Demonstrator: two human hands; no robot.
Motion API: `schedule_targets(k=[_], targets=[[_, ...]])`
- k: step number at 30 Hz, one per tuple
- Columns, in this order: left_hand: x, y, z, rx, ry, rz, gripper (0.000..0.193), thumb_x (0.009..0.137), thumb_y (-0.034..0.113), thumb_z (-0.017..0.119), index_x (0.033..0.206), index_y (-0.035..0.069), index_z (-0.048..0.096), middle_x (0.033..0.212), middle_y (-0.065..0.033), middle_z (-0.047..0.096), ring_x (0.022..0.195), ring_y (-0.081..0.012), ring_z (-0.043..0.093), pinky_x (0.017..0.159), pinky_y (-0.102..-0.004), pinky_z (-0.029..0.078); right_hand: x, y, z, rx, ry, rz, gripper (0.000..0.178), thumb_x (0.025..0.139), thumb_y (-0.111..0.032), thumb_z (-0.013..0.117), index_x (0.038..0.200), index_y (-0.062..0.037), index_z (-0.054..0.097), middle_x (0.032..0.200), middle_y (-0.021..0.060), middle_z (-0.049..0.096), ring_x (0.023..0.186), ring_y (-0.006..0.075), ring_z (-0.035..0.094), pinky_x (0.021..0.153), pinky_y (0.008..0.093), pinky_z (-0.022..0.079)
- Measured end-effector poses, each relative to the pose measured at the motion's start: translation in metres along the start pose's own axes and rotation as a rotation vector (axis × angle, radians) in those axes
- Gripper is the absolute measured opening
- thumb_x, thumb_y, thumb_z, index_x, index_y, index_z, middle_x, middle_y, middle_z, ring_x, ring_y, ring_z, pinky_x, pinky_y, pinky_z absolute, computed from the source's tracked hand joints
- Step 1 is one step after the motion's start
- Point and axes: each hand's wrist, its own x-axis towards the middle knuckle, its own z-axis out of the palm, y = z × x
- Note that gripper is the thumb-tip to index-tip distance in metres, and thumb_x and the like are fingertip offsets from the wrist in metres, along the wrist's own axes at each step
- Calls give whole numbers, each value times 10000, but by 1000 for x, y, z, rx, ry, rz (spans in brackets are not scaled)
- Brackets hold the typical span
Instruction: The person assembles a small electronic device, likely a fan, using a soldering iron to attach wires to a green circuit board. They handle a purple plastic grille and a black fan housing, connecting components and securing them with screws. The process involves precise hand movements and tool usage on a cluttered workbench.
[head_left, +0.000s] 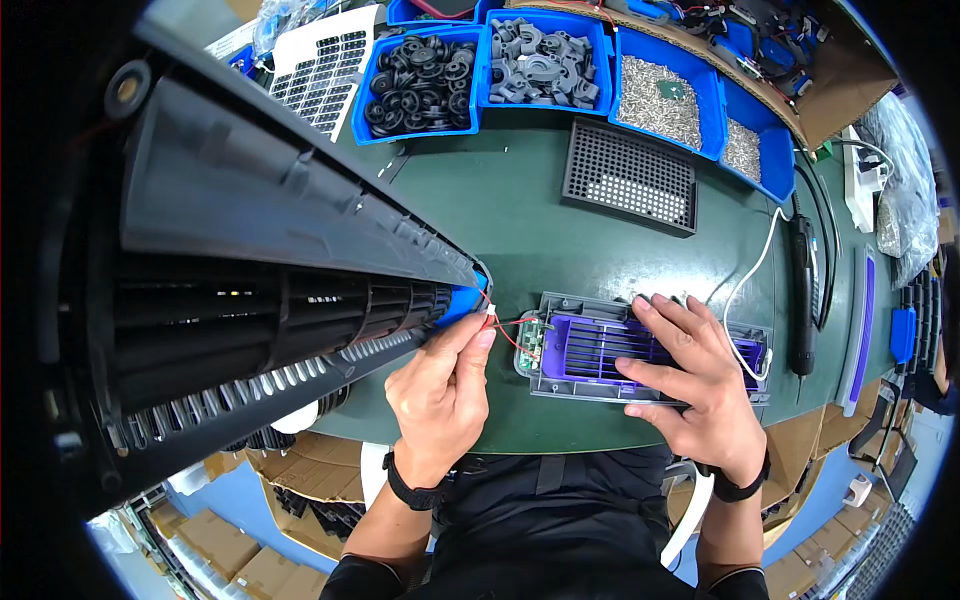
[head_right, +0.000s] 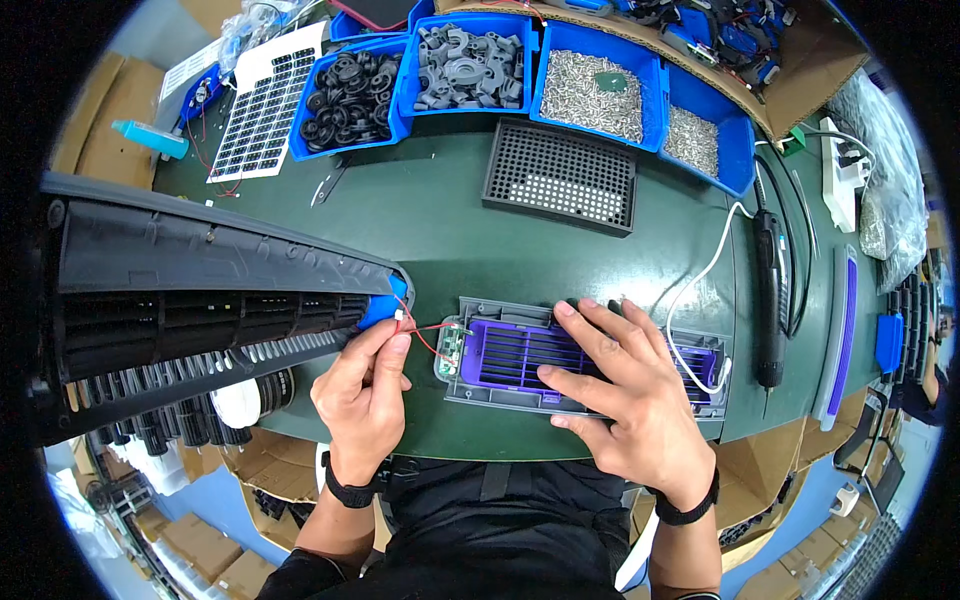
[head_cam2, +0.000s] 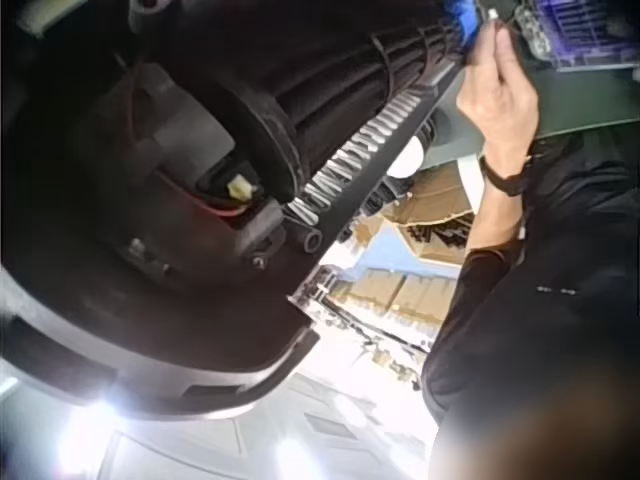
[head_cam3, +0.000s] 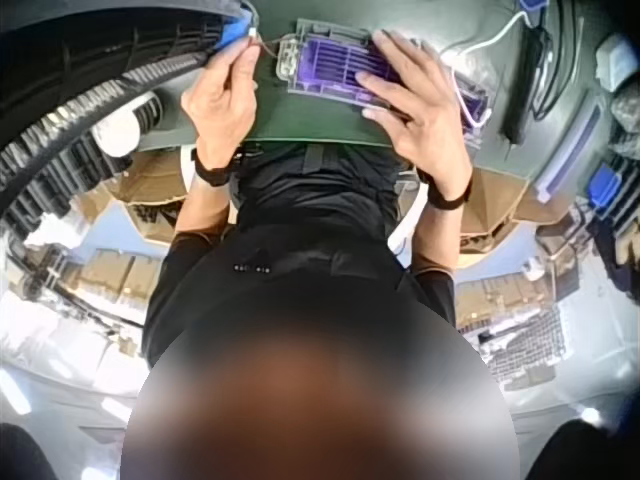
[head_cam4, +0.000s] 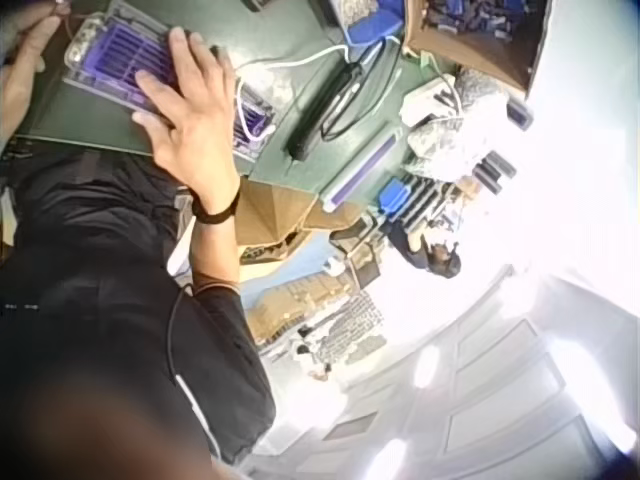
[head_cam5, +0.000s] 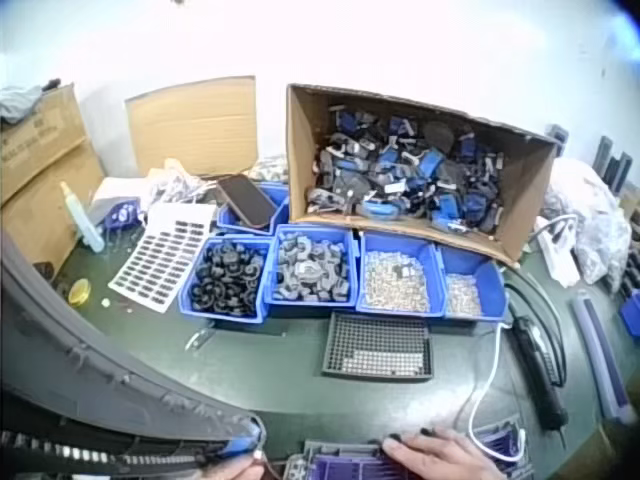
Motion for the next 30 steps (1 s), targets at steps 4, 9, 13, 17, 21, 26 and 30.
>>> schedule_targets(k=[4,9,13,17,21,26,30], targets=[[0,0,0,-22,5,-10,175,995,18,740,1160,-38,761,1004,-127,822,604,-94,673,542,-237,552,-5,0,9,-34,43,1,521,600,-122,927,1111,-160,832,1573,110,584,1477,351,507,1246,597,348],[-1,-1,1,-32,7,-21,172,1000,18,733,1159,-41,760,1011,-126,822,606,-93,674,540,-239,552,-5,0,9,-42,55,0,510,603,-123,929,1103,-154,833,1576,95,584,1481,337,506,1250,583,349],[0,1,0,-24,-5,-36,170,1002,21,731,1158,-39,760,1015,-127,822,608,-94,675,541,-241,557,-5,0,8,-35,55,2,504,606,-122,928,1101,-152,834,1572,96,589,1482,338,505,1250,581,349],[0,0,1,-22,7,-13,167,1002,23,734,1155,-37,760,1010,-124,822,606,-93,672,539,-242,555,-5,0,9,-31,62,-1,496,607,-124,928,1094,-150,833,1568,98,593,1481,339,506,1247,580,353],[0,-1,2,-33,11,-15,167,1000,26,738,1155,-34,761,1007,-121,822,602,-90,667,538,-238,551,-5,0,9,-36,64,-4,492,608,-126,929,1091,-151,833,1569,101,592,1479,340,508,1245,578,355],[0,0,2,-34,19,-12,168,996,31,746,1153,-27,765,994,-113,823,594,-84,664,536,-234,547,-5,-1,8,-45,66,-5,491,608,-118,929,1088,-152,834,1568,103,592,1476,340,512,1243,578,357],[1,3,2,-26,15,-31,173,984,35,763,1148,-20,771,954,-93,819,580,-78,662,527,-231,536,-5,-1,9,-46,68,-2,493,602,-106,930,1083,-149,834,1566,103,593,1474,339,513,1243,576,358]])
